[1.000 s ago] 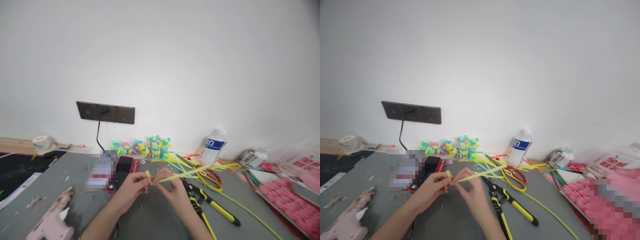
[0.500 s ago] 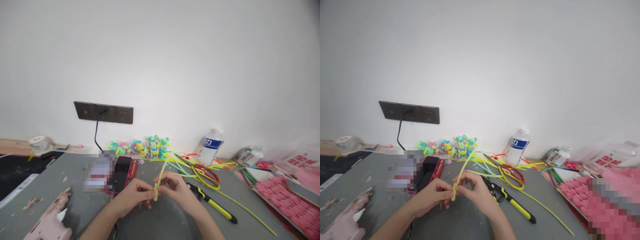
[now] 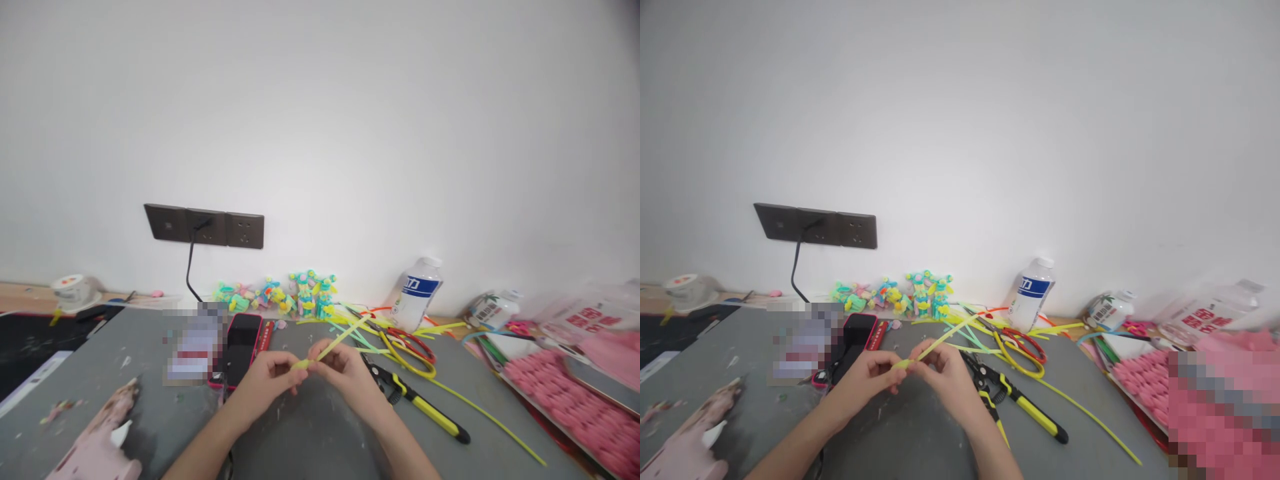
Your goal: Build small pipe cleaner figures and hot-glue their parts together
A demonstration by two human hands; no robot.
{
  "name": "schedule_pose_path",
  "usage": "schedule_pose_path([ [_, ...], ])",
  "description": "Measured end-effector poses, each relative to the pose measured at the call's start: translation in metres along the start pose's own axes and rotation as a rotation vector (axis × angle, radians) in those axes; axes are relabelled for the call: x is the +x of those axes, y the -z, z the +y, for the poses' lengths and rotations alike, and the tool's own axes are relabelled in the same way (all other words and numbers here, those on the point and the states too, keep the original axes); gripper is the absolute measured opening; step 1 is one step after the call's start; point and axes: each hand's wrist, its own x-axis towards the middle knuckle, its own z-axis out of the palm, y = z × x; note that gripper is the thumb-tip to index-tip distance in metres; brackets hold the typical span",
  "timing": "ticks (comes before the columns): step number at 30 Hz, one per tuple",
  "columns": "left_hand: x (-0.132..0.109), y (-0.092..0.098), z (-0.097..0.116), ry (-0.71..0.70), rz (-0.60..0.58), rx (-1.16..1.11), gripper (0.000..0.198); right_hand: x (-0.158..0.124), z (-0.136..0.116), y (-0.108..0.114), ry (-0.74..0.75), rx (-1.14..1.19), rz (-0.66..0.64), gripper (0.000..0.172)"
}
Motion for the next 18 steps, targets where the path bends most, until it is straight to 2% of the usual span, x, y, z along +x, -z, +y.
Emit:
schedule_pose_path([
  [5,0.001,0.002,0.004,-0.115,0.123,0.058,0.037,0.004,0.007,-0.007,0.092,-0.006,0.066,0.027],
  [8,0.002,0.003,0.002,-0.132,0.176,0.019,0.035,0.004,0.009,-0.015,0.222,-0.035,0.105,0.024],
  [11,0.002,0.004,-0.003,-0.107,0.218,-0.116,0.034,0.001,0.010,-0.024,0.375,-0.176,0.193,0.020],
  [14,0.001,0.003,-0.004,-0.059,0.187,-0.240,0.032,-0.003,0.010,-0.031,0.462,-0.299,0.255,0.019],
  [18,0.000,0.002,-0.003,0.001,0.119,-0.307,0.029,-0.006,0.009,-0.033,0.481,-0.363,0.278,0.019],
])
